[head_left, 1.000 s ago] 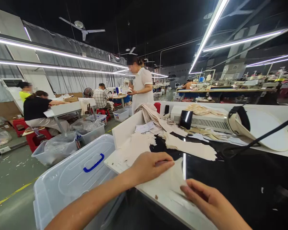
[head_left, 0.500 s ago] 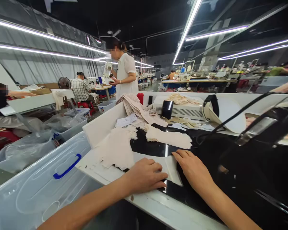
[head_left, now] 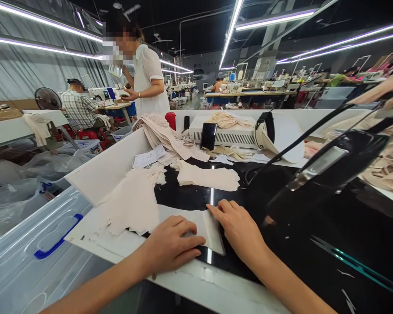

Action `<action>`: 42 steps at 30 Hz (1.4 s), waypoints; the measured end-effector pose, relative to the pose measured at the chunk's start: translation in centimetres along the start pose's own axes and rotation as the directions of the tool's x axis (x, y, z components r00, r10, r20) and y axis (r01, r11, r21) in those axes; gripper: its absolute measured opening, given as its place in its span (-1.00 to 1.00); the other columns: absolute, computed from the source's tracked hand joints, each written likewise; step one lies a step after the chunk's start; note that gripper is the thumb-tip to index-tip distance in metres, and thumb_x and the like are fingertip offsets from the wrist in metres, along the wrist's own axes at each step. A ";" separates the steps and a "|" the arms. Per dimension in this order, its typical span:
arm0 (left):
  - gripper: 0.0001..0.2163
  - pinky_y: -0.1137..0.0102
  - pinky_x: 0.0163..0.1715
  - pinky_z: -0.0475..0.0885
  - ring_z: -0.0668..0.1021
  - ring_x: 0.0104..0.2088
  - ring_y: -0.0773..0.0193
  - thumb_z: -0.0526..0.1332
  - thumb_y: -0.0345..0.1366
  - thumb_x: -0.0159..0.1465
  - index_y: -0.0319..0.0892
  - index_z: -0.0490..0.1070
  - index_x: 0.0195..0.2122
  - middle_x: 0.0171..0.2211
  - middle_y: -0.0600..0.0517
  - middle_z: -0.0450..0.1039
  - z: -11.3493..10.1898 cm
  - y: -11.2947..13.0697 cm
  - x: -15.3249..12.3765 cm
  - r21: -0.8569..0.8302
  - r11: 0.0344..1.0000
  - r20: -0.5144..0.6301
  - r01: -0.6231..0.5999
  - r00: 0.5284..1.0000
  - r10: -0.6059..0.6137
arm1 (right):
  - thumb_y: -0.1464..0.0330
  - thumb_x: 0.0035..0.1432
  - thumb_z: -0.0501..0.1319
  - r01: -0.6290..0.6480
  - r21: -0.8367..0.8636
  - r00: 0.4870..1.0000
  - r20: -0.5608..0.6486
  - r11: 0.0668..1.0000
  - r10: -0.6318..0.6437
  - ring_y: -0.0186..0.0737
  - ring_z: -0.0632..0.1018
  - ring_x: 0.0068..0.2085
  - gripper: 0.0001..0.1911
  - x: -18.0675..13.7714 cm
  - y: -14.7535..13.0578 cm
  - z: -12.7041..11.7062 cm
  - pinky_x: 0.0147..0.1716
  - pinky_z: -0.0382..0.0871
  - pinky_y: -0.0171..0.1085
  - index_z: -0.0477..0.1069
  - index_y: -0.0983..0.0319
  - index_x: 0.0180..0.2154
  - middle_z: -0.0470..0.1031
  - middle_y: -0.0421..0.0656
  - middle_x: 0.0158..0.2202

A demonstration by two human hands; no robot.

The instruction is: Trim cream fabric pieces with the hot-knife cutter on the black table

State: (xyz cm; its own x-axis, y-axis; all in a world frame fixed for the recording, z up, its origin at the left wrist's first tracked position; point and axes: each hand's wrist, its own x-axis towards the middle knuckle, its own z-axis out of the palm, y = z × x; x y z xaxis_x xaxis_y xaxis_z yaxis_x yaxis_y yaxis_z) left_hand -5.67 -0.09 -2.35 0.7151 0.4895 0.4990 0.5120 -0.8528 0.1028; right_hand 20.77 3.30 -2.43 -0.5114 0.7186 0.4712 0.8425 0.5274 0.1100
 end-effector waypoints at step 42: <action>-0.60 0.16 0.31 0.63 0.68 0.30 0.00 0.17 0.02 0.66 0.23 0.58 0.42 0.32 0.08 0.67 2.3 -5.4 -1.2 -0.038 0.996 -0.007 -0.084 0.996 0.084 | -0.08 0.17 0.53 -0.120 0.909 0.620 -0.245 0.398 0.746 -0.12 0.62 -0.16 -0.43 3.2 4.0 -9.1 -0.05 0.59 -0.14 0.45 0.09 0.01 0.63 -0.24 -0.18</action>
State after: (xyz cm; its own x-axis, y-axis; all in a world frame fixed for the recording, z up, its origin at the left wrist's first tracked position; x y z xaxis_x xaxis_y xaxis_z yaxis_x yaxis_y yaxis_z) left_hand -8.20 4.31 -5.49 0.7522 0.4147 0.5121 0.4316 -0.8973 0.0926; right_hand 24.09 3.58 7.49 0.3526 0.7276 0.5885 0.2427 0.5362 -0.8084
